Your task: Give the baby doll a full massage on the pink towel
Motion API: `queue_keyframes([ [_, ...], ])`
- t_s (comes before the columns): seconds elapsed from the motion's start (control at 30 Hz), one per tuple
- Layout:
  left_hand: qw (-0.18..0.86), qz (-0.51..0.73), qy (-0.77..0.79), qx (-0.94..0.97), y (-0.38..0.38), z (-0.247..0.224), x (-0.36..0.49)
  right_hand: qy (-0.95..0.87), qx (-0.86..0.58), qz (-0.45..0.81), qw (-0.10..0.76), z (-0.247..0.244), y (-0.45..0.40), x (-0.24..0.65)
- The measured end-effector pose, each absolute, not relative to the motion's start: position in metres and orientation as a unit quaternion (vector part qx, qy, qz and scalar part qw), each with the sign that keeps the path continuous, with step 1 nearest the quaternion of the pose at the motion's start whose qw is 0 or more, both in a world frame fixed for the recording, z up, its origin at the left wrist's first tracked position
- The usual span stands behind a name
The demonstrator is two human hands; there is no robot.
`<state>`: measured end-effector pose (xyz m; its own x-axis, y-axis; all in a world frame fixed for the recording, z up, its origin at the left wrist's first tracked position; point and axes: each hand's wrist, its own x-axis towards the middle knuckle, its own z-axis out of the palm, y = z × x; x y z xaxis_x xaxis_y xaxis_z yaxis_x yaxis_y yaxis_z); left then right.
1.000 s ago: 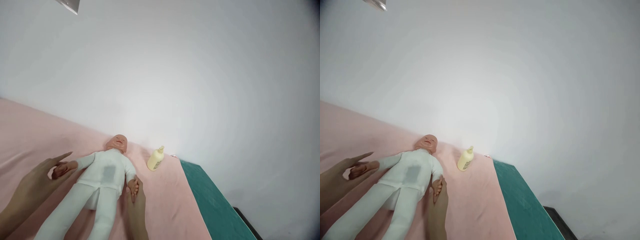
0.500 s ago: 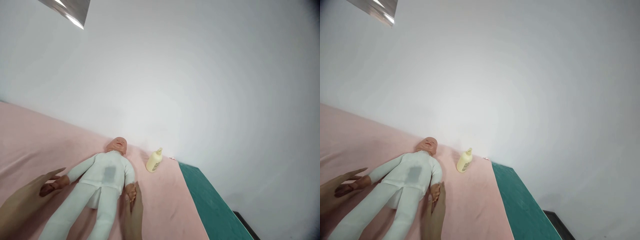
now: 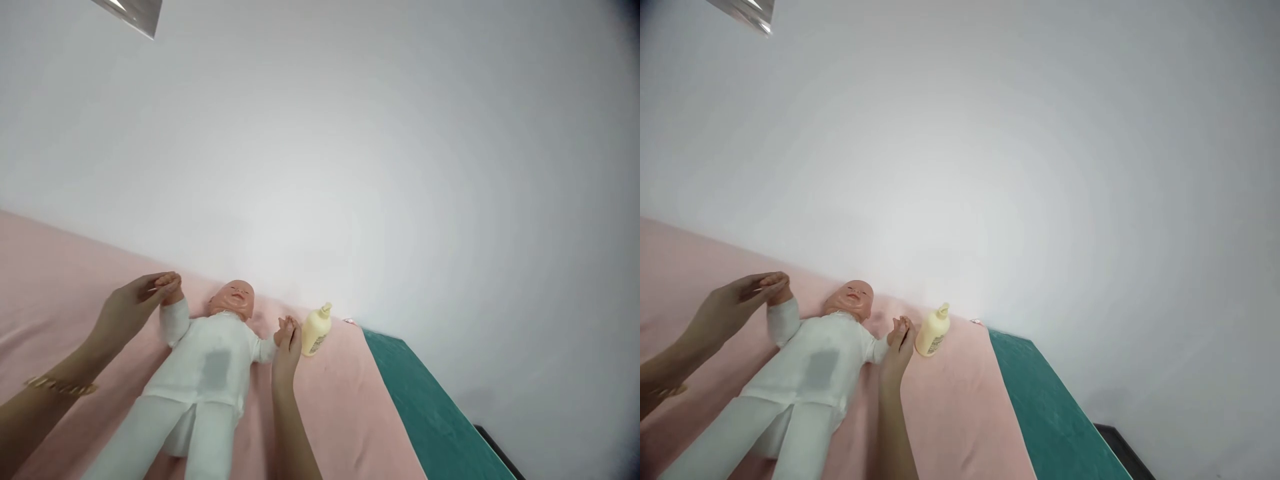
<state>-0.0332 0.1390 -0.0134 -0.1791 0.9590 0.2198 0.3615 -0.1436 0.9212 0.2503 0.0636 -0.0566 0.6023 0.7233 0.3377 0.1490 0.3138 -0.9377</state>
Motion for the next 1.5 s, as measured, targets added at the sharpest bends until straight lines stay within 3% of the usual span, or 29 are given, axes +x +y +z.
queue_keyframes([
  [0.2,0.374,0.467,0.552,0.582,0.200,-0.029,-0.004,-0.401,-0.565,0.262,0.672,-0.067,0.133,0.275],
  [0.4,0.382,0.409,0.546,0.623,0.231,-0.063,0.016,-0.407,-0.616,0.308,0.600,-0.088,0.165,0.286],
  [0.6,0.376,0.369,0.534,0.661,0.230,-0.068,0.021,-0.400,-0.635,0.310,0.583,-0.101,0.171,0.288],
  [1.1,0.284,0.447,0.582,0.617,0.157,-0.017,-0.014,-0.455,-0.564,0.239,0.647,-0.055,0.079,0.274],
  [1.5,0.203,0.413,0.683,0.567,0.076,-0.033,-0.068,-0.444,-0.690,0.177,0.544,-0.071,-0.034,0.282],
])
